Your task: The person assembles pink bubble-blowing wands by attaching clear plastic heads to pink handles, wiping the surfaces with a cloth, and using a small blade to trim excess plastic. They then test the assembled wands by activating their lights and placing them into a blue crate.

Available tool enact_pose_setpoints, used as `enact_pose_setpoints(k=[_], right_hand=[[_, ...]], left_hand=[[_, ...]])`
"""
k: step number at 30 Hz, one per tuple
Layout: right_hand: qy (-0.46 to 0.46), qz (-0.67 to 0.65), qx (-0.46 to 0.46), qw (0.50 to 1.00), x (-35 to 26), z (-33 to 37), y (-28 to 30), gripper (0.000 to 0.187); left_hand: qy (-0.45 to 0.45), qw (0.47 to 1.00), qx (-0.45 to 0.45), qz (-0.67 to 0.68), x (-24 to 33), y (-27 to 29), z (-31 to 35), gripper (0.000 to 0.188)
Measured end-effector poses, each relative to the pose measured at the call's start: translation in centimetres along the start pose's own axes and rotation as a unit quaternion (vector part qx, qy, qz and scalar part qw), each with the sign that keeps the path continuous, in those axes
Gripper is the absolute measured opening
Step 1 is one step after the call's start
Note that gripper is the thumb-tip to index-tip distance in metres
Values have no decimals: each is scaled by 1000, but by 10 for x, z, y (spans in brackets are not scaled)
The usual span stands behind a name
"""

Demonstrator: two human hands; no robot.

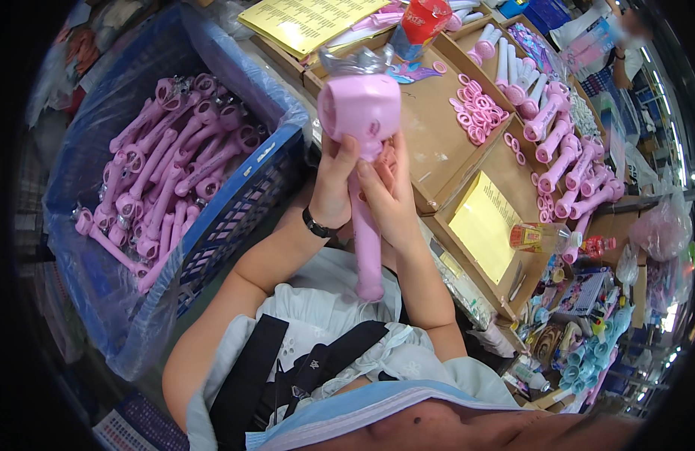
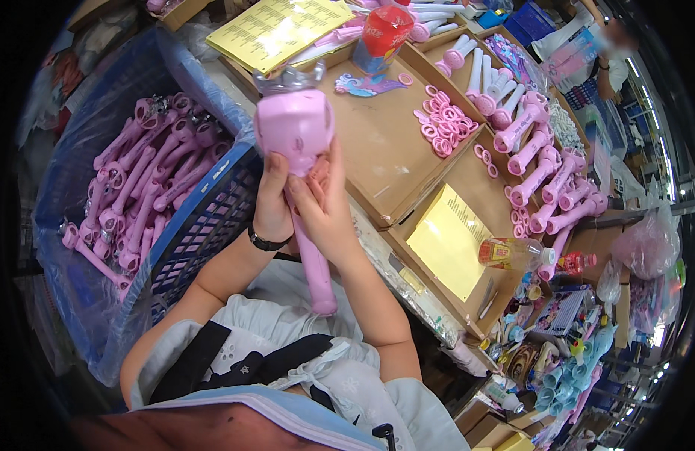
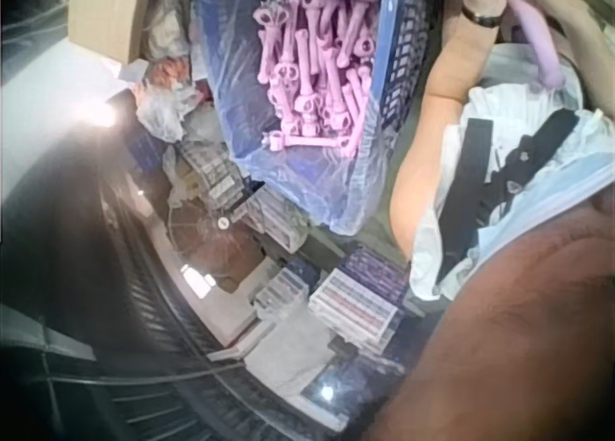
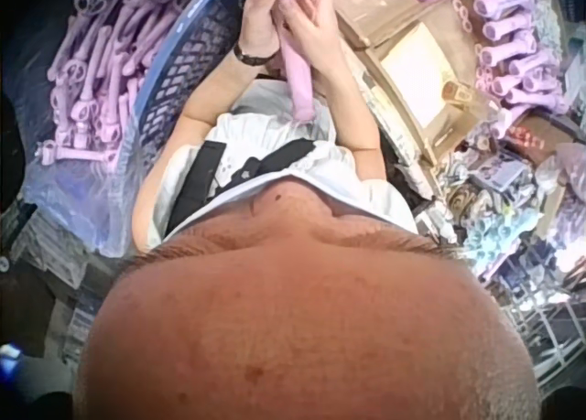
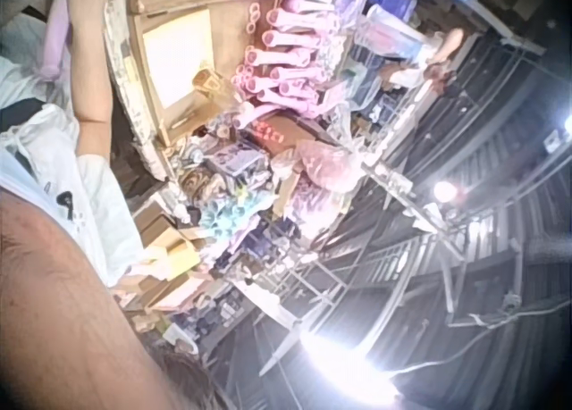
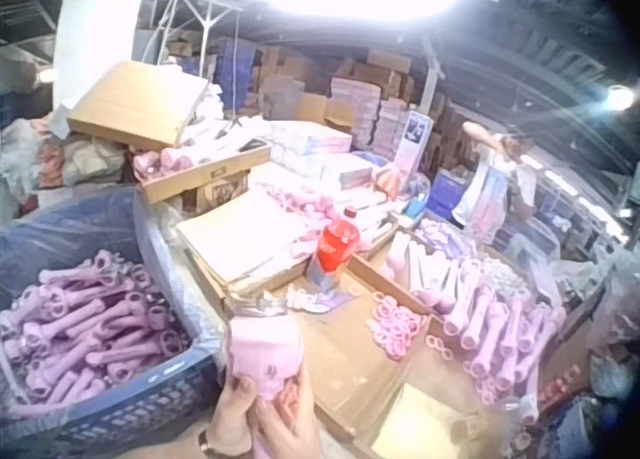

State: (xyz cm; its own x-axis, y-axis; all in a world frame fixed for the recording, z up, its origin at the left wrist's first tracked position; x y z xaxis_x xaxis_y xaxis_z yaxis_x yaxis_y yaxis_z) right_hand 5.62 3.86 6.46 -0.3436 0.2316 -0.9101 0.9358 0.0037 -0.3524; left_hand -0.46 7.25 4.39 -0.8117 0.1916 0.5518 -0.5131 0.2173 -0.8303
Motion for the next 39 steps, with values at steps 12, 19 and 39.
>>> enact_pose_setpoints(k=[12, 19, 39], right_hand=[[-195, 98, -52, 974, 58, 71, 8, 58], [-313, -358, -144, 867, 70, 124, -17, 65], [-300, -218, -117, 921, 78, 115, 4, 61]], left_hand=[[-19, 998, 27, -51, 33, 15, -49, 37], [15, 999, 49, -9, 19, 17, -67, 63], [28, 998, -61, 17, 11, -1, -57, 62]])
Point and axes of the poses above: each hand's wrist, its own z-axis away from the middle knuckle, its own y-axis out of the back of the hand, x = y × z, the point moved 10 cm from there along -z, towards the middle knuckle
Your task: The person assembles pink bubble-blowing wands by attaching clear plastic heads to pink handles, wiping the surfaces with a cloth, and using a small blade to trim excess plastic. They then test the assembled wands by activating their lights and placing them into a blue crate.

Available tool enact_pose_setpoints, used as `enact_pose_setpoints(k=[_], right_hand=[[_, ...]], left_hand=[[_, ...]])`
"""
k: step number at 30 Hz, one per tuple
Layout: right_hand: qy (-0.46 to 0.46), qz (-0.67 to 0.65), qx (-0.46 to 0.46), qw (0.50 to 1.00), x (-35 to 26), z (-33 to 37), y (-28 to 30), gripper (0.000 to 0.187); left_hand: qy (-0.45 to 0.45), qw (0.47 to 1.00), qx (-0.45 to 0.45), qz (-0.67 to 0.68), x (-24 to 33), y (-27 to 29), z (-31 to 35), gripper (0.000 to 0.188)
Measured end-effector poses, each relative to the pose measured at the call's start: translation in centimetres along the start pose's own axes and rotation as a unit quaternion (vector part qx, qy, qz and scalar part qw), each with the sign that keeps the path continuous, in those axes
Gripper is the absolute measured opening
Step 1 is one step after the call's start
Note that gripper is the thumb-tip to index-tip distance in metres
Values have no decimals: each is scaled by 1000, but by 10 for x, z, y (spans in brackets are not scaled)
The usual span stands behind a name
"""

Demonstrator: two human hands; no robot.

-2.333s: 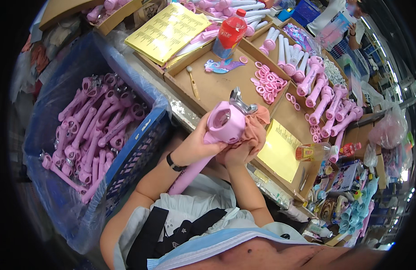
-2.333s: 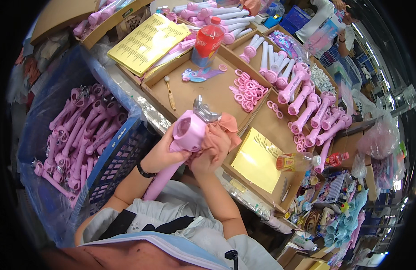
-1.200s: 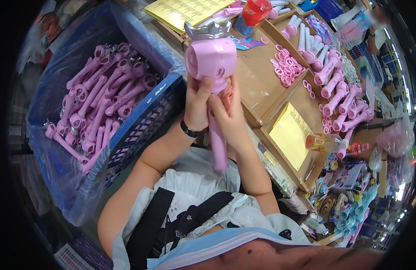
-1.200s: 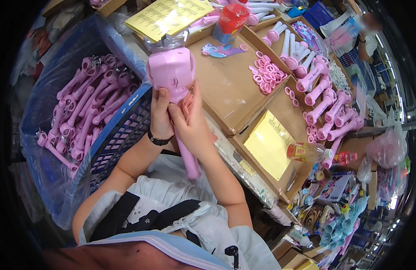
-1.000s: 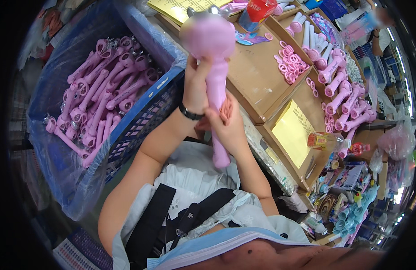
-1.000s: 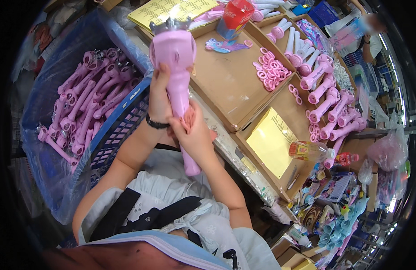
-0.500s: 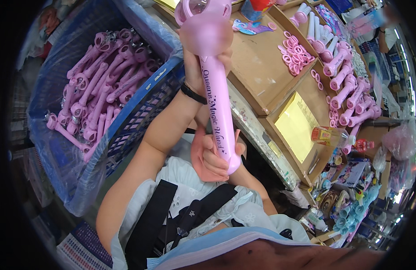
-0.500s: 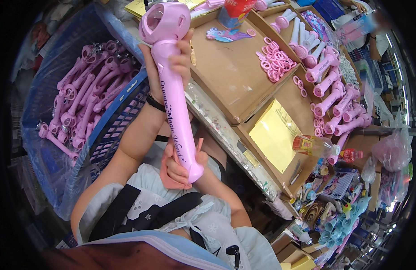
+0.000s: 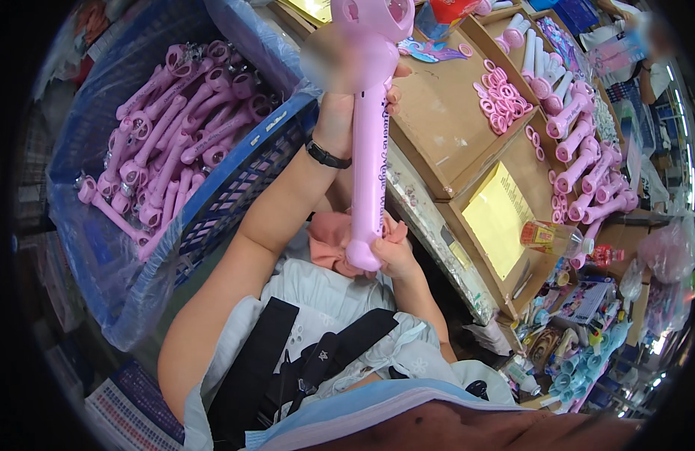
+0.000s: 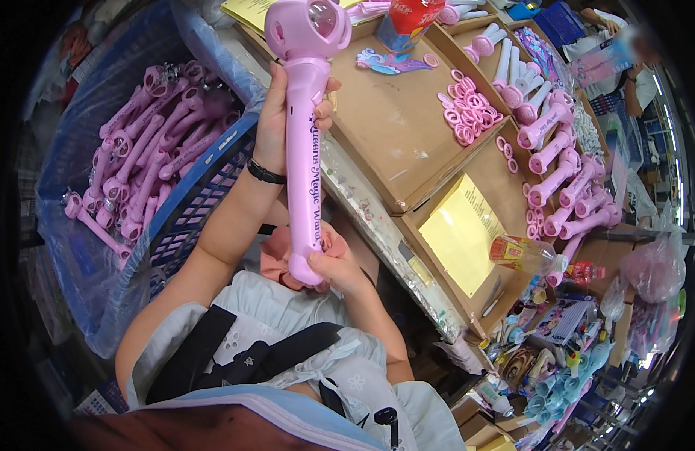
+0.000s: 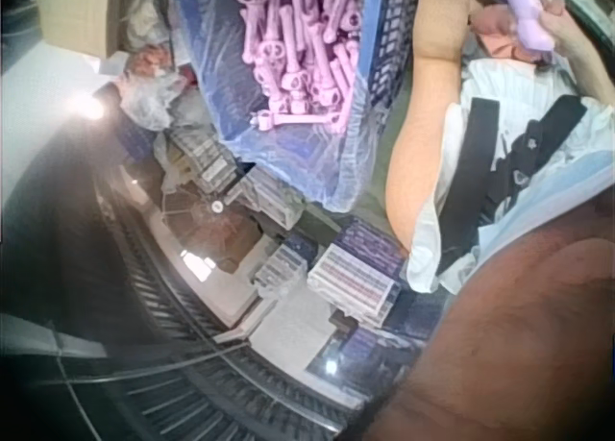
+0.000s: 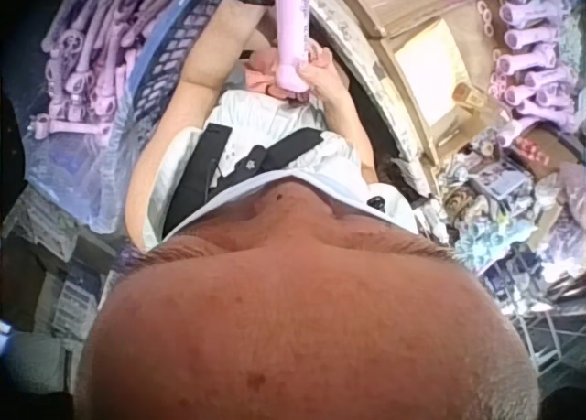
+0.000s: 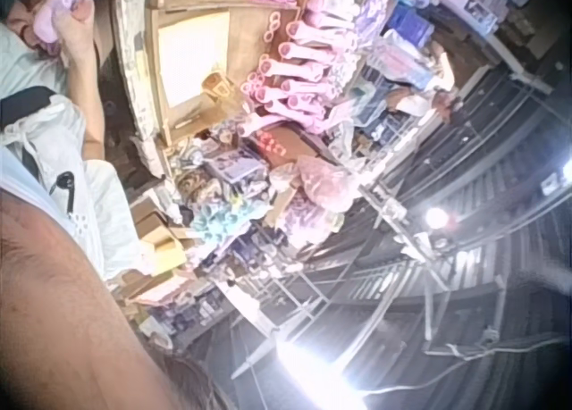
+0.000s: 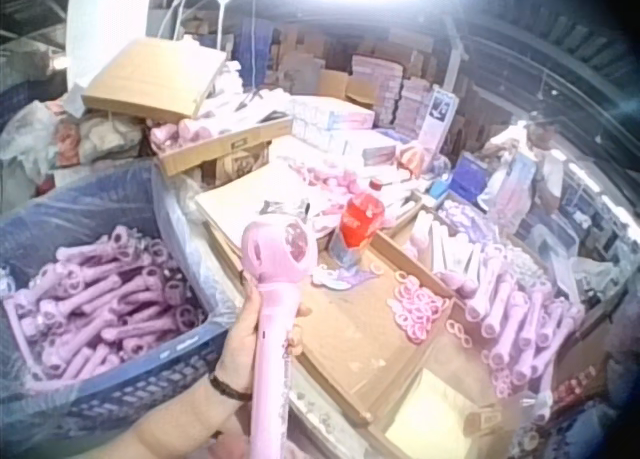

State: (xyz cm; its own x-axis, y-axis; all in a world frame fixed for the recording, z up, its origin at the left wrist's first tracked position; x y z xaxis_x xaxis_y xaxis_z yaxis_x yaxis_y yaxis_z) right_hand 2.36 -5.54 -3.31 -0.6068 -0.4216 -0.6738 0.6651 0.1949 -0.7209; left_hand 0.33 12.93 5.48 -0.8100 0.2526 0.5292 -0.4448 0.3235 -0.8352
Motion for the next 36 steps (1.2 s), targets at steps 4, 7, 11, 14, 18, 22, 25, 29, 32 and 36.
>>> enact_pose_setpoints(k=[4, 7, 11, 14, 18, 22, 25, 29, 32, 36], right_hand=[[119, 128, 191, 966, -39, 7, 29, 46], [265, 156, 306, 901, -93, 23, 36, 33], [406, 264, 194, 853, -161, 13, -14, 38], [493, 430, 103, 749, -180, -21, -56, 35], [471, 587, -27, 658, -127, -22, -80, 21], [309, 378, -120, 864, -67, 24, -52, 17], [218, -10, -18, 976, -43, 35, -12, 28], [213, -187, 330, 900, -24, 42, 55, 47], [203, -101, 208, 951, -29, 12, 31, 54], [88, -89, 214, 969, 8, -4, 45, 48]], left_hand=[[-9, 998, -9, -56, 8, 7, -7, 46], [-23, 995, -13, -101, 14, 5, -6, 48], [-35, 996, 22, -80, 4, -2, 0, 50], [-50, 996, 1, -75, -1, -16, 4, 58], [-22, 998, 22, -61, 9, -2, -1, 52], [-82, 993, 44, -73, 56, 29, -18, 40], [-85, 994, 45, -48, 68, 40, -26, 39], [-96, 994, 39, -44, 60, 30, -25, 39], [-146, 979, 105, -99, 49, 27, -9, 53], [-217, 955, 118, -165, 49, 18, 9, 54]])
Point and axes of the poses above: each hand's wrist, its own z-axis away from the middle knuckle, its own y-axis out of the back of the hand, x = y × z, the point moved 10 cm from there along -z, towards the middle knuckle
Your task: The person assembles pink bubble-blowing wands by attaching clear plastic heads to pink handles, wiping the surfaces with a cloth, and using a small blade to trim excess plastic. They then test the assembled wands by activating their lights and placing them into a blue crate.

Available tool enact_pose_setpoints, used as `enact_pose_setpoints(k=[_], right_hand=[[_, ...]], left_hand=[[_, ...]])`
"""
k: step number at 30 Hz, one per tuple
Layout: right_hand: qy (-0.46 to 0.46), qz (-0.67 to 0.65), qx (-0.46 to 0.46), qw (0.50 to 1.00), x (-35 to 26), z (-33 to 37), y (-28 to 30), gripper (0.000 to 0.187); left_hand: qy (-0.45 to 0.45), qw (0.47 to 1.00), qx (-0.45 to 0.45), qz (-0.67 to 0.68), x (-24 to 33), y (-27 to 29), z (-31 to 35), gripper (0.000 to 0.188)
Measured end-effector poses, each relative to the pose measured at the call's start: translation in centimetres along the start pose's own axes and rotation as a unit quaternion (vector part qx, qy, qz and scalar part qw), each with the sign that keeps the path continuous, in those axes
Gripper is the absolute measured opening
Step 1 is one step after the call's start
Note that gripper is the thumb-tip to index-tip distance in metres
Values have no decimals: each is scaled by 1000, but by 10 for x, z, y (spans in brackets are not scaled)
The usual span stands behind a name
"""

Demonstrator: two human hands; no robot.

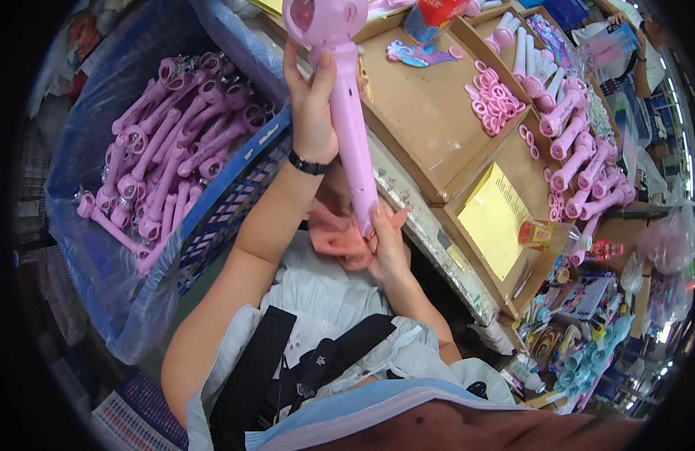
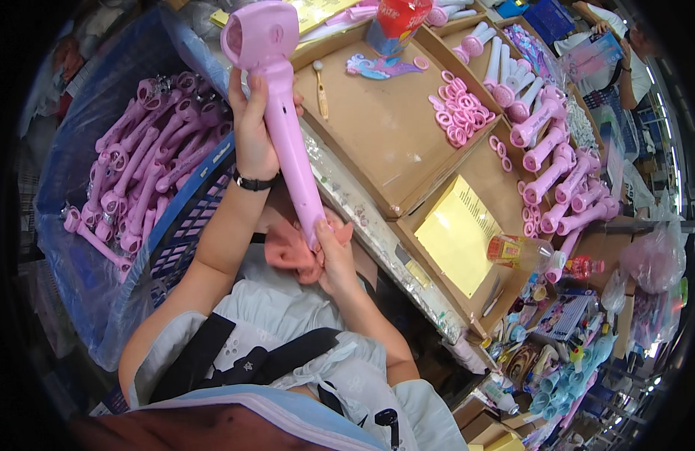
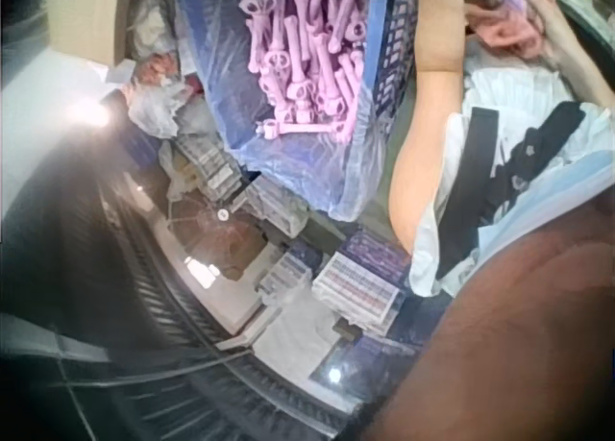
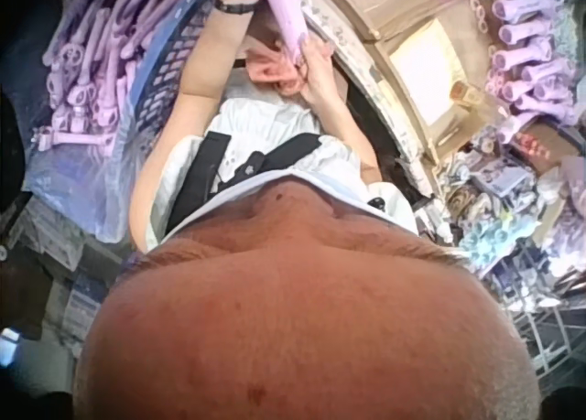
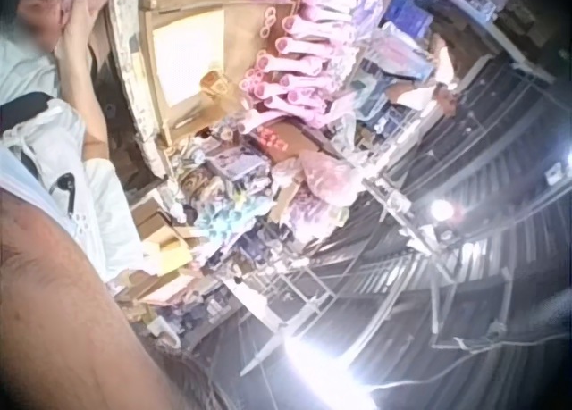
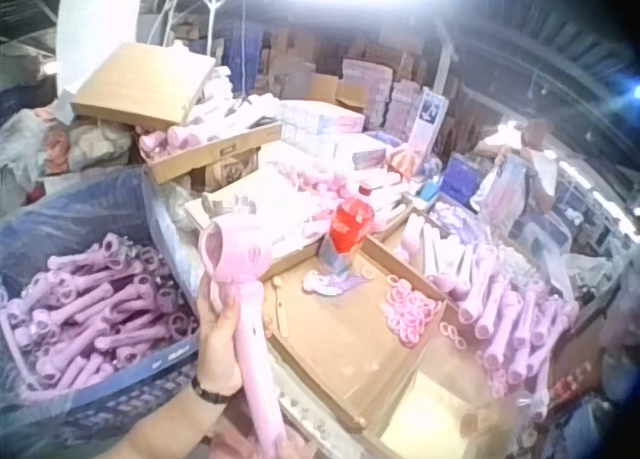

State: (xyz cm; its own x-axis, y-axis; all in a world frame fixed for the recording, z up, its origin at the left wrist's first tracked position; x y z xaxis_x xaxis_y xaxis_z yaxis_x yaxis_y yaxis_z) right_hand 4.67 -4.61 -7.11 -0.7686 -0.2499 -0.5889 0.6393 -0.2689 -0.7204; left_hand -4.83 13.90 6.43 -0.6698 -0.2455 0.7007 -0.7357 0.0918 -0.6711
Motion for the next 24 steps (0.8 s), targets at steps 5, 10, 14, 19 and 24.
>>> enact_pose_setpoints(k=[5, 10, 14, 19, 24], right_hand=[[-194, 26, -89, 977, 51, 12, 4, 51], [-101, 326, 33, 939, 6, 14, 32, 42], [163, 42, 75, 983, -94, 21, 18, 46], [457, 75, -9, 886, -169, 60, -39, 62], [570, 723, -59, 385, -126, 47, -136, 43]], left_hand=[[174, 960, -137, 169, -18, -19, -2, 71], [235, 942, -230, 63, -25, -21, 5, 72], [317, 897, -305, 42, -39, -23, 46, 73], [416, 848, -324, 60, -56, -31, 95, 76], [439, 883, -163, 22, -68, -19, 107, 63]])
Point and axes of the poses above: each hand's wrist, its own z-axis away from the middle knuckle, its own y-axis out of the back of the hand, x = y × z, the point moved 10 cm from there along -z, towards the middle knuckle
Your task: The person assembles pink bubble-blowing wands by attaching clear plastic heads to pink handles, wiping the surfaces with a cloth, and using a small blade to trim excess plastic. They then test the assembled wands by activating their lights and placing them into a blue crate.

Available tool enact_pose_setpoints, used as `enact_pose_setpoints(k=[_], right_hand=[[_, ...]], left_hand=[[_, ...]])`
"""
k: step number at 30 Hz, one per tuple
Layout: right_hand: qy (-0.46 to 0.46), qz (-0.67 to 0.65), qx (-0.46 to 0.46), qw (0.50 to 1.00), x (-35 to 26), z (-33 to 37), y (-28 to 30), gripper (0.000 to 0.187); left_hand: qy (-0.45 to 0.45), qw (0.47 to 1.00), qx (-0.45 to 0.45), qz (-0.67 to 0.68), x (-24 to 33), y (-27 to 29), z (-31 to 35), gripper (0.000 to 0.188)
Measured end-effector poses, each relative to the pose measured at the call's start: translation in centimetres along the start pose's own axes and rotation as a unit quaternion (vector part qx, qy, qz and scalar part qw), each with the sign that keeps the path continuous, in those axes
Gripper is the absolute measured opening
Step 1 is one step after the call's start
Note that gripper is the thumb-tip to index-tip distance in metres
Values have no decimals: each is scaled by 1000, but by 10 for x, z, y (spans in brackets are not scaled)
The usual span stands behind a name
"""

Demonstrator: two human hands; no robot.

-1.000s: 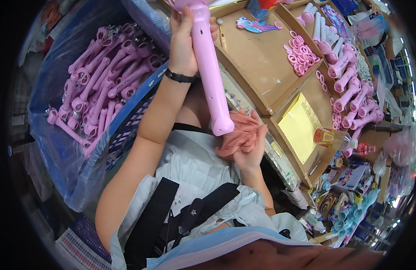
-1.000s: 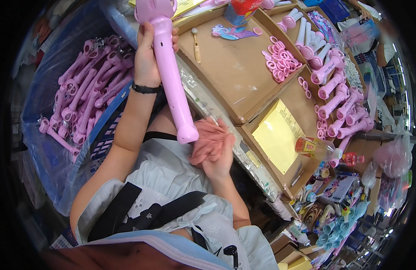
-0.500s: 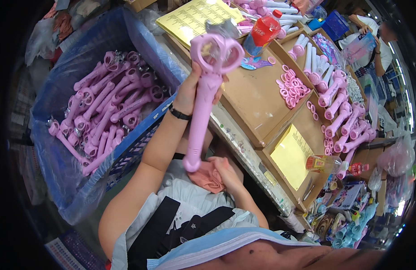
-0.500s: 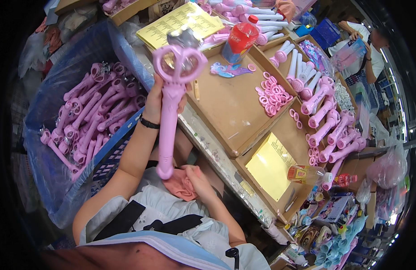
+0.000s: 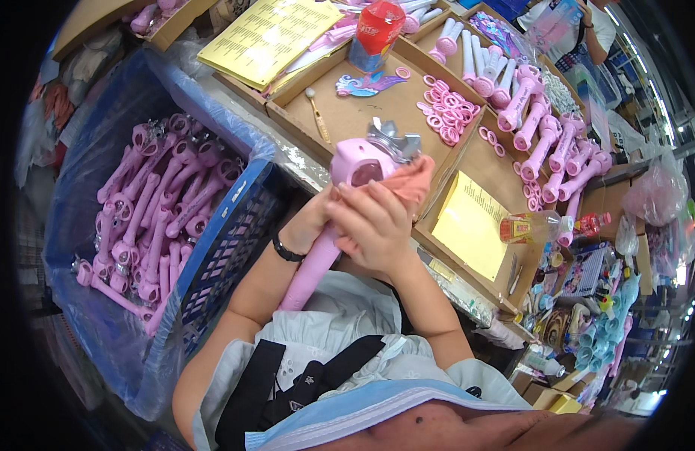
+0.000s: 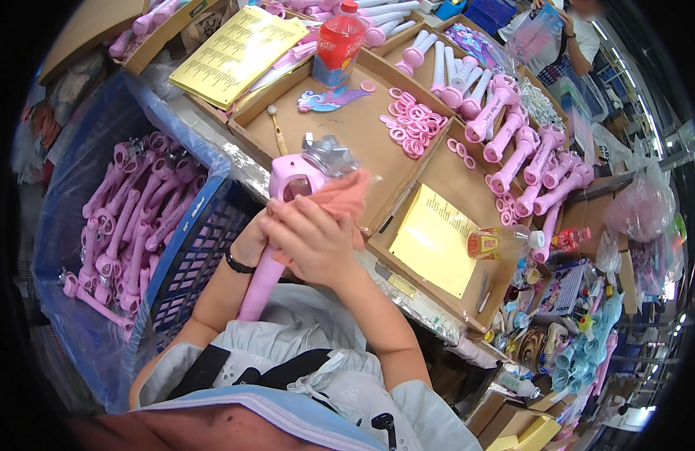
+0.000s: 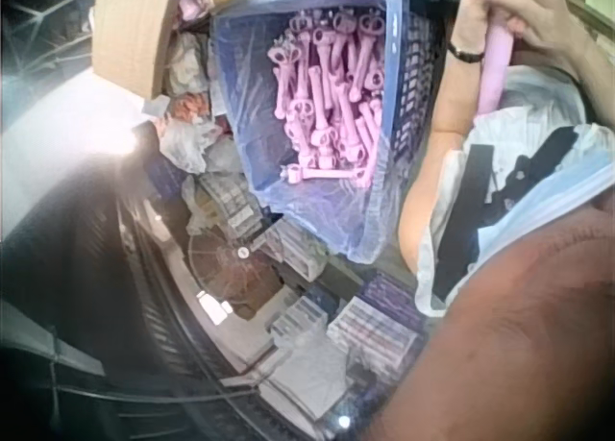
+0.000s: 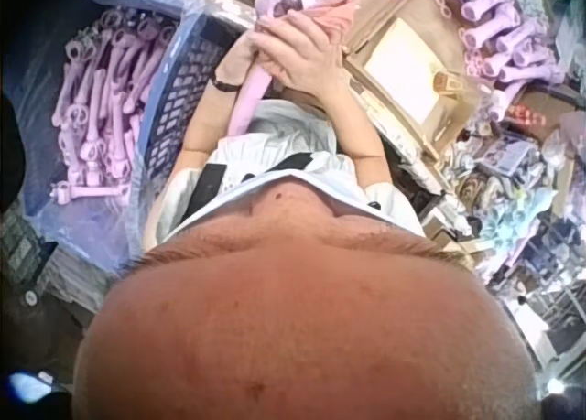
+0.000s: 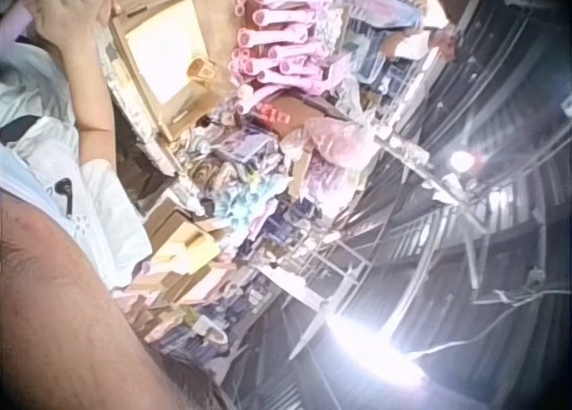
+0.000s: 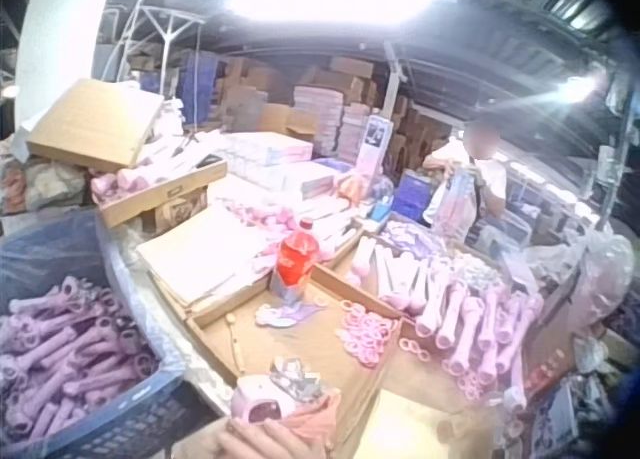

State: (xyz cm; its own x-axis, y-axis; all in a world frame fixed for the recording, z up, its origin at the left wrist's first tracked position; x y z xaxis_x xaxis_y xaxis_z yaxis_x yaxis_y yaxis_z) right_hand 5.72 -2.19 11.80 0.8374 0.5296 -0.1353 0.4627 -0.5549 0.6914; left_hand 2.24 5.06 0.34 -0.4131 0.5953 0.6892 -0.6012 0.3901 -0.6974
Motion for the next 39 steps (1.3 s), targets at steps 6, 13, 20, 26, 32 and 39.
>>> enact_pose_setpoints(k=[6, 13, 20, 26, 32, 39], right_hand=[[-93, -87, 159, 979, 33, 2, 14, 28], [-203, -260, 353, 875, 59, 40, 25, 34], [-380, -514, 417, 646, 79, 69, -14, 35], [-447, -688, 318, 475, 85, 61, -49, 38], [-423, -648, 358, 523, 94, 63, -31, 49], [-450, -598, 266, 607, 94, 65, -33, 80]], left_hand=[[-15, 990, -138, -29, 6, -14, 11, 65], [50, 977, -207, -16, -18, -23, 16, 74], [105, 957, -238, 125, -34, -25, 18, 94], [42, 976, -207, 50, -13, -20, 11, 93], [-236, 855, 43, -459, 52, -21, 20, 71], [-178, 940, -30, -289, 34, -16, 19, 89]])
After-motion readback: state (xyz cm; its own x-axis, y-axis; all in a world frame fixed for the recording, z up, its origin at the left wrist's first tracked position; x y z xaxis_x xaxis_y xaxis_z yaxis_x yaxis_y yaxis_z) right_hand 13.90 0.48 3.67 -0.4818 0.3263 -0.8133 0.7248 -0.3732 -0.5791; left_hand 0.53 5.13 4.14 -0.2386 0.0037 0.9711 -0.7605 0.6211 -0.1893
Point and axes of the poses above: each hand's wrist, its own z-axis away from the middle knuckle, its own y-axis out of the back of the hand, x = y × z, the point moved 10 cm from there along -z, towards the middle knuckle
